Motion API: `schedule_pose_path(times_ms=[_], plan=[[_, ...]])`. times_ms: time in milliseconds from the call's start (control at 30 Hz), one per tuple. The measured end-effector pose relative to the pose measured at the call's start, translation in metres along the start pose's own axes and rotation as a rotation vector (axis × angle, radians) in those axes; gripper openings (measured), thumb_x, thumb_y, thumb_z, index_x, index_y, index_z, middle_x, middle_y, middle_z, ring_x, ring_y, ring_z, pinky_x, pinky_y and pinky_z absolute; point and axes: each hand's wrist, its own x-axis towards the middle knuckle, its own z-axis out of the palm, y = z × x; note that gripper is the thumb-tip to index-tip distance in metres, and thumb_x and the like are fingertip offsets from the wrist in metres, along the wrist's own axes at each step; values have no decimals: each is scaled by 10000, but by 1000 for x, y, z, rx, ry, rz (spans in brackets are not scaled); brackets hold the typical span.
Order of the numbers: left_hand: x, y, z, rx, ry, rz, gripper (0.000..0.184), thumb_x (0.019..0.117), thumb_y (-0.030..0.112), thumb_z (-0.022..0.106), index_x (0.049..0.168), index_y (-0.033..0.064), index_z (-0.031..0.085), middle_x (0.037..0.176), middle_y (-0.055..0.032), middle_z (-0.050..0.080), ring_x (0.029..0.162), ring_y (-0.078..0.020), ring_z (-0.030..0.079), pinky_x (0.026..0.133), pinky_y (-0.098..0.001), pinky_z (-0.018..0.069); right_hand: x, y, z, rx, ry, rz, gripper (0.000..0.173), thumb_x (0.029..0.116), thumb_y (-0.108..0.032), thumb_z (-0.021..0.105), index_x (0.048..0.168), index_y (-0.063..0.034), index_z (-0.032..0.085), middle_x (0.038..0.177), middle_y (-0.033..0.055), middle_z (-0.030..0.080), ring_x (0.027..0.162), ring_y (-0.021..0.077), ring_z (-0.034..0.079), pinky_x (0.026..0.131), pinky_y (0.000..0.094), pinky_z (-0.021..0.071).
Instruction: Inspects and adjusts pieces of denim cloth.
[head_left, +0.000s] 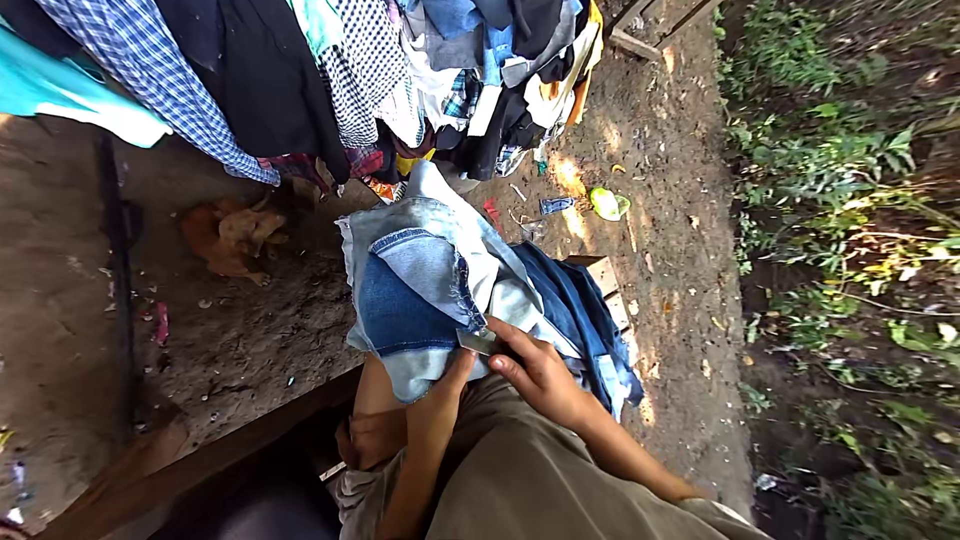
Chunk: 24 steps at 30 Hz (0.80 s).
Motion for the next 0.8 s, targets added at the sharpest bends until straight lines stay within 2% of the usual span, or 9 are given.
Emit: schedule_pose_path(times_ms=[100,233,367,433,500,600,667,733,800], plan=[[-1,-1,-3,9,-61,34,327,763,-49,791,1071,-25,683,960,-35,756,936,-101,724,909,-293,601,2,1,10,-42,107,1,480,1058,-447,493,1368,-110,641,933,73,722,749,114,655,702,332,551],[2,-1,-3,46,-27,23,292,748,-28,791,1028,8,714,926,-25,758,906,-93,727,879,-281,606,12,0,23,-7,166,-51,444,1055,-399,521,1258,-43,694,935,101,705,803,107,676,719,270,571],[-3,0,1,18,-14,15,308,765,-44,793,1054,-21,690,947,-34,756,928,-94,724,894,-287,605,20,0,30,303,209,2,296,1042,-255,567,1086,23,659,935,34,702,848,-1,656,790,187,559],[-10,2,4,16,-48,-38,328,790,-35,786,1094,-45,664,991,-30,752,971,-80,717,939,-281,580,29,-1,26,562,196,114,133,1028,-146,520,978,-49,595,805,-86,600,736,-70,564,698,133,491],[-10,5,5,-5,-70,-63,327,805,-45,762,1111,-56,646,1004,-23,745,988,-72,707,958,-277,565,32,3,15,849,64,248,134,1059,-217,475,956,-172,548,692,-148,515,592,-71,449,546,126,373],[-9,7,7,-74,-61,-59,310,819,-83,728,1114,-47,638,997,-11,748,985,-74,710,956,-282,570,30,6,-1,1105,-136,374,279,1057,-478,480,1033,-209,552,712,-126,544,535,-50,418,471,128,325],[-4,2,7,-106,-24,-86,305,811,-85,741,1101,-43,655,985,-28,753,971,-94,716,939,-297,585,25,6,-8,1077,-154,358,424,1019,-573,492,1147,-175,556,746,-118,559,552,-46,436,478,125,345],[-1,-1,7,-122,1,-93,303,796,-93,747,1081,-39,661,971,-34,754,961,-102,719,922,-304,595,17,6,-9,883,-124,262,534,1037,-529,485,1346,-97,545,792,-131,579,615,-64,457,536,120,374],[-1,0,7,-112,-2,-86,301,798,-89,749,1083,-42,662,971,-43,754,961,-108,721,926,-306,595,9,9,-6,581,-88,151,583,1052,-455,493,1414,0,523,826,-92,598,689,-55,506,627,151,443]])
